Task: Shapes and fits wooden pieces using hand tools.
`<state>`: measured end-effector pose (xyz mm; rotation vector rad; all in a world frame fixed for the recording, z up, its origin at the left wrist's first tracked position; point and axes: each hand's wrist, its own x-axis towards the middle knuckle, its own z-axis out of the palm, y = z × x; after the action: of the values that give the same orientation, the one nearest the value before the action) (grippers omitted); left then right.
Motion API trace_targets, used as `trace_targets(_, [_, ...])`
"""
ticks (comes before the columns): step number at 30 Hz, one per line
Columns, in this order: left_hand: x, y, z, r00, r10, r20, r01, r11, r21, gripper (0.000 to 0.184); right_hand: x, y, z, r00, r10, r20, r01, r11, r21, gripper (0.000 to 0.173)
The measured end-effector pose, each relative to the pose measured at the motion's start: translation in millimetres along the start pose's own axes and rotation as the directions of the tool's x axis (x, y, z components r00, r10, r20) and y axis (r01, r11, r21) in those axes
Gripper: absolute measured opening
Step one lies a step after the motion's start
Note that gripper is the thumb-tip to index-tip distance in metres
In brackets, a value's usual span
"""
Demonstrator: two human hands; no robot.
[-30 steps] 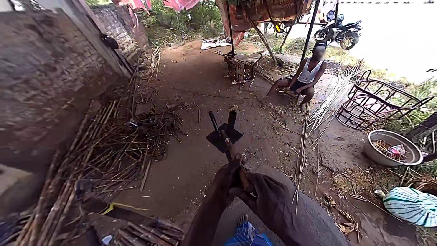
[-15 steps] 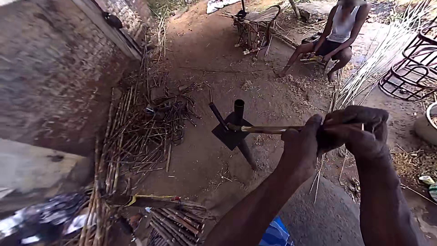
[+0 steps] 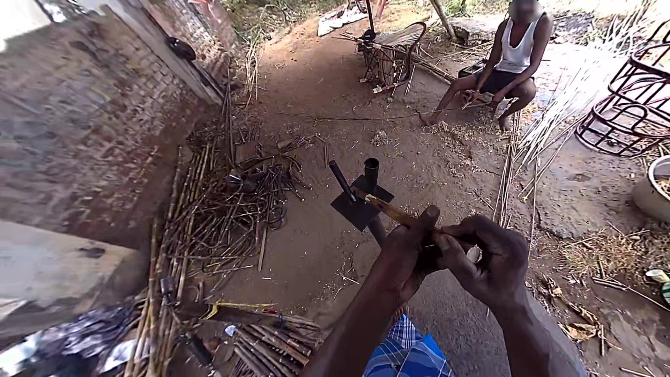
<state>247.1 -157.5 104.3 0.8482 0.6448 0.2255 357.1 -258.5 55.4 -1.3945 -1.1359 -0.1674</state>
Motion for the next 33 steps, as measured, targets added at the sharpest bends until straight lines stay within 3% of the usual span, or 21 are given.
trace_targets(4, [52, 2, 40, 0.999, 0.040, -0.013, -0.040, 0.998, -0.038, 0.030, 39, 64, -36, 0.992, -0.070, 0.106, 0.042, 0.968, 0.247, 0.019])
trace_targets(8, [111, 6, 80, 0.989, 0.061, -0.137, -0.074, 0.993, -0.090, 0.030, 82, 145, -44, 0.991, -0.116, 0.071, 0.063, 0.854, 0.517, 0.017])
trace_targets(10, [91, 10, 65, 0.996, 0.059, -0.071, -0.062, 0.997, -0.037, 0.032, 77, 115, -37, 0.989, -0.132, 0.068, 0.091, 0.899, 0.429, 0.023])
trace_targets(12, [43, 16, 24, 0.997, 0.026, 0.076, -0.030, 0.998, 0.046, 0.035, 46, 52, -21, 0.989, -0.127, 0.082, 0.110, 0.978, 0.180, 0.026])
trace_targets(15, [-10, 2, -30, 0.998, 0.011, 0.057, -0.015, 0.996, 0.083, 0.036, -10, 1, 15, 0.993, -0.078, 0.088, 0.083, 0.995, -0.059, 0.024])
trace_targets(18, [-18, -13, -54, 0.998, 0.050, 0.026, -0.050, 0.999, -0.004, 0.031, -34, -19, 31, 0.995, -0.073, 0.071, 0.081, 0.990, -0.119, 0.026])
trace_targets(21, [-21, -13, -44, 0.998, 0.047, 0.043, -0.047, 0.999, -0.012, 0.033, -32, -20, 27, 0.997, -0.064, 0.033, 0.067, 0.993, -0.101, 0.023])
trace_targets(27, [35, 5, 11, 0.999, -0.003, 0.045, 0.004, 1.000, -0.030, 0.034, 10, 23, -6, 0.998, 0.047, -0.051, -0.041, 0.993, 0.111, 0.019])
trace_targets(30, [68, 11, 51, 0.996, 0.051, -0.075, -0.052, 0.999, -0.005, 0.036, 47, 75, -22, 1.000, 0.006, -0.026, 0.003, 0.949, 0.316, 0.017])
trace_targets(33, [117, 9, 86, 0.969, 0.122, -0.217, -0.134, 0.990, -0.042, 0.038, 90, 140, -28, 1.000, 0.000, 0.019, -0.011, 0.828, 0.561, 0.022])
